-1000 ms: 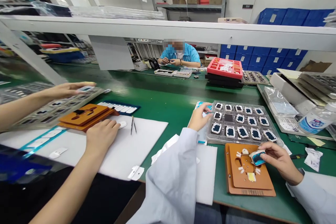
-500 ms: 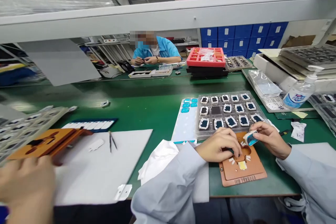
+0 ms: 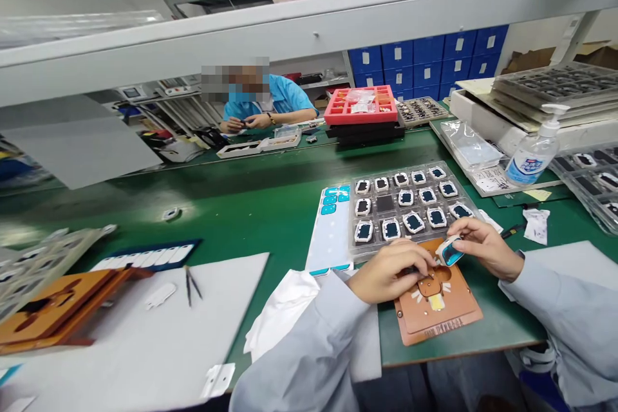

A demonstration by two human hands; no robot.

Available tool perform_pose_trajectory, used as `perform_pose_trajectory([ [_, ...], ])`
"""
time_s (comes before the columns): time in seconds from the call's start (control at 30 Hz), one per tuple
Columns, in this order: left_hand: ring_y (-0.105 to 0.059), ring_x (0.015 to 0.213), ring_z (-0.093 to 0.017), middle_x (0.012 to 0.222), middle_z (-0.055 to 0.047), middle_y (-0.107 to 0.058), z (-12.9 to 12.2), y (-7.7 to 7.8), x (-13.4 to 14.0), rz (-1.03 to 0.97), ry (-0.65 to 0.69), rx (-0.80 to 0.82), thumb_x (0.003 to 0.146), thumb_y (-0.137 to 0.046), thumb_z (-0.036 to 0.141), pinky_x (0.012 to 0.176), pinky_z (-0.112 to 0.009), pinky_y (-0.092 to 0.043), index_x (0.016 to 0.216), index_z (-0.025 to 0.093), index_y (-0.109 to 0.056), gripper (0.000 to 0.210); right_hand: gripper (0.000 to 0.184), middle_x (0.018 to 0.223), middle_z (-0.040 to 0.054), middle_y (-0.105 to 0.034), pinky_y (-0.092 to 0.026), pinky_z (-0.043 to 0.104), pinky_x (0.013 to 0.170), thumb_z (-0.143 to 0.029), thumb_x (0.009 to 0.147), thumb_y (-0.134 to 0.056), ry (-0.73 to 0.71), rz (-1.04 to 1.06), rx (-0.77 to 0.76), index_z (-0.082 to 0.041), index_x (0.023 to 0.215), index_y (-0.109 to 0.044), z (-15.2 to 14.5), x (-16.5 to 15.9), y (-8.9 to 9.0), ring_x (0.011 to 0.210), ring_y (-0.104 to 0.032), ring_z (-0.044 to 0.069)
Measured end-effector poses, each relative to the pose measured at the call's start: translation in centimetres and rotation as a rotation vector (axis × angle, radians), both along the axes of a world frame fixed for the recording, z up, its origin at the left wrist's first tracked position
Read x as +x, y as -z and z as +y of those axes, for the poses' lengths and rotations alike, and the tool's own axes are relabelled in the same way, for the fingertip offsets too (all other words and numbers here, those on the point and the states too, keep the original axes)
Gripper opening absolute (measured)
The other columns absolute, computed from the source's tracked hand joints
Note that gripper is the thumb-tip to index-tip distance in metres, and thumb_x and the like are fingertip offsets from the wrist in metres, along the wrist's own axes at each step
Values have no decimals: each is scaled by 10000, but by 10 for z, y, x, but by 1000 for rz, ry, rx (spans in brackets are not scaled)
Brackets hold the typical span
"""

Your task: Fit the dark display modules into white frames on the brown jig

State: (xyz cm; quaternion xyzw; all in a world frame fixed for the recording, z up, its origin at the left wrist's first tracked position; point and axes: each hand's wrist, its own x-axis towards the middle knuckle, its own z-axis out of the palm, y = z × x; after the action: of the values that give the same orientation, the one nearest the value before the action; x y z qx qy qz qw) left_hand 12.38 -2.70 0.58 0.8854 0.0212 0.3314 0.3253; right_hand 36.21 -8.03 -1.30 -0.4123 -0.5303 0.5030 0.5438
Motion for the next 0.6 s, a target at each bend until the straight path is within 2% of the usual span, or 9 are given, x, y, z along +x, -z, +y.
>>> perform_pose_trajectory([
  [0.1,-680,931,-171,1039,-108,-714,2,-1,1,-35,23,72,867,-518,31,857,-320,-524,797,154,-623,176,335,773,20,-670,-527,282,641,-467,689,-849,4,-16,5,-205,842,-709,0,0,1,697,-632,164],
  [0.2,-648,905,-174,963,-77,-720,2,-3,1,-56,16,152,871,-526,34,852,-336,-528,800,169,-658,202,347,762,21,-672,-526,287,644,-477,687,-847,-5,-15,0,-204,849,-705,0,1,1,696,-632,167],
  [0.3,-611,912,-182,890,-53,-699,1,-4,-1,-60,-13,199,866,-504,29,845,-347,-525,867,195,-691,250,365,760,25,-673,-531,304,650,-491,682,-845,-11,-19,-7,-201,848,-697,1,0,0,700,-634,177],
  [0.43,-591,837,-158,878,-56,-623,-2,-2,-3,-20,-75,234,835,-423,2,757,-314,-503,1012,200,-700,383,373,751,26,-673,-528,301,639,-500,693,-833,-24,-18,-15,-197,855,-687,1,0,0,693,-630,176],
  [0.6,-575,805,-152,899,-53,-648,-3,-2,-3,50,-95,303,843,-436,34,754,-312,-468,1053,197,-671,355,406,732,28,-654,-452,245,498,-533,695,-816,-4,-48,-30,-189,870,-689,1,1,2,616,-574,148],
])
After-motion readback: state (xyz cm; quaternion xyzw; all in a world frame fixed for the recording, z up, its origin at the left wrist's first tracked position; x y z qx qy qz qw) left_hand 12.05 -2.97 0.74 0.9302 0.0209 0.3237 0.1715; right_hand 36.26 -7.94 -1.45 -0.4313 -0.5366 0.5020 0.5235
